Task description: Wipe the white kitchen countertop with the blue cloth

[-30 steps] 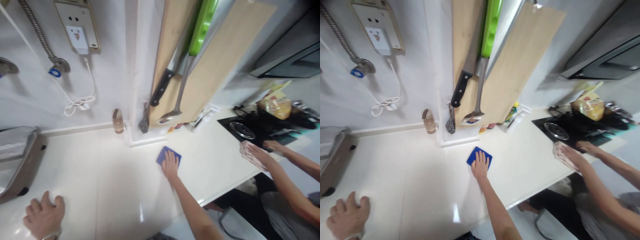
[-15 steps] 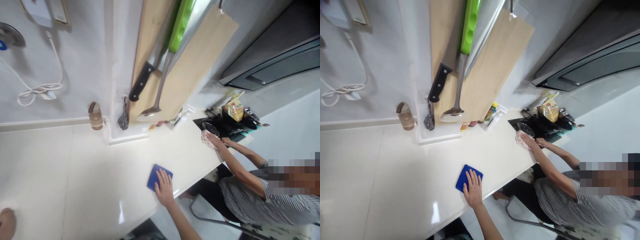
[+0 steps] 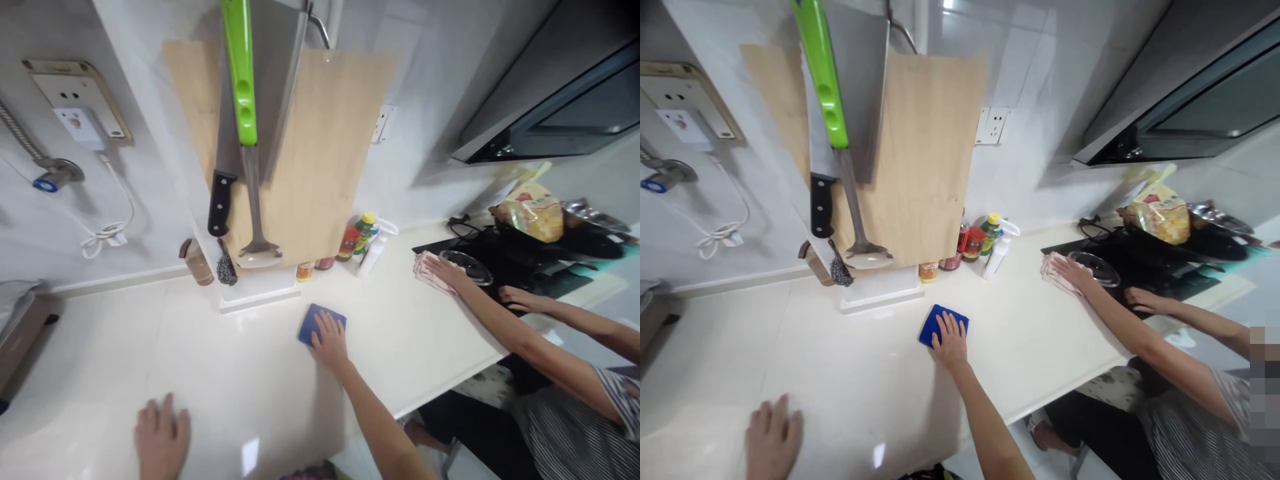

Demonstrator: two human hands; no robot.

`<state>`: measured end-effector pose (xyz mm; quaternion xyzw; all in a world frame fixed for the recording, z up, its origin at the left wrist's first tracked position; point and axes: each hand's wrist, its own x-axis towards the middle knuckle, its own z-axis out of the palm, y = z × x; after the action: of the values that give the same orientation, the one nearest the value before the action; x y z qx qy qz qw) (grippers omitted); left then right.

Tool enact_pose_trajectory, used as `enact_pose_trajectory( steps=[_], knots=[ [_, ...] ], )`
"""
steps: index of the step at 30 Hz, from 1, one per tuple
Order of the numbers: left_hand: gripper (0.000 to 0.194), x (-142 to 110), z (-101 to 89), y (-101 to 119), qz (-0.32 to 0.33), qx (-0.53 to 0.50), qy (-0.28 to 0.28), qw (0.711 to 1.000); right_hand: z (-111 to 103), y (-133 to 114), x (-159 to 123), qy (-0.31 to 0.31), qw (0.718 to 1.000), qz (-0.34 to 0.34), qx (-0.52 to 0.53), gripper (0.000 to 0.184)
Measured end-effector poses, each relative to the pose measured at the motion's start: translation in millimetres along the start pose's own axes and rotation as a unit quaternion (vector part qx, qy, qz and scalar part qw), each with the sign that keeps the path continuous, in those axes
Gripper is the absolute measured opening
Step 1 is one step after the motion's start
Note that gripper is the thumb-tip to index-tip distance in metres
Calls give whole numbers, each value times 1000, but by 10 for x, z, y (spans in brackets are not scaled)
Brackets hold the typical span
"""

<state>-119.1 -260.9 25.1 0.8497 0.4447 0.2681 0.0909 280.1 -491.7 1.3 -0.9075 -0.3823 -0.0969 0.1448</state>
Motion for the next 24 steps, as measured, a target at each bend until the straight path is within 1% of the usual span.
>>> enact_pose_trajectory(
  steps=[2, 4, 6, 8, 11, 13, 15, 17, 18, 19, 20, 24],
  knots=[
    [55, -71, 223, 405, 12, -9, -34, 999, 19, 130, 160, -5, 1000, -11, 14, 55],
    [53, -157, 399, 745, 42, -15, -65, 997, 40, 261, 305, -9, 999, -25, 30, 55],
    [52, -257, 530, 999, 62, -20, -76, 995, 59, 373, 430, -10, 998, -35, 52, 56],
    [53, -353, 620, 1163, 72, -13, -67, 995, 76, 458, 525, -13, 996, -41, 80, 55],
    [54, -439, 684, 1269, 86, 24, -46, 995, 93, 559, 605, -22, 988, -54, 145, 56],
    [54, -448, 688, 1285, 94, 42, -41, 994, 94, 649, 621, -29, 973, -61, 223, 59],
    [54, -433, 677, 1288, 96, 47, -41, 993, 78, 784, 612, -27, 941, -40, 334, 61],
    [54, -411, 661, 1293, 91, 47, -47, 994, 41, 967, 583, -2, 900, 13, 436, 58],
    [55, -402, 655, 1296, 87, 48, -52, 994, 15, 1069, 565, 16, 882, 42, 468, 54],
    [55, -396, 653, 1299, 81, 49, -59, 994, -12, 1174, 546, 33, 871, 66, 486, 52],
    [56, -391, 654, 1299, 73, 49, -66, 994, -39, 1276, 529, 47, 866, 83, 491, 50],
    [58, -387, 697, 1263, 37, 39, -79, 995, -96, 1592, 554, 92, 872, 140, 461, 49]
  ],
)
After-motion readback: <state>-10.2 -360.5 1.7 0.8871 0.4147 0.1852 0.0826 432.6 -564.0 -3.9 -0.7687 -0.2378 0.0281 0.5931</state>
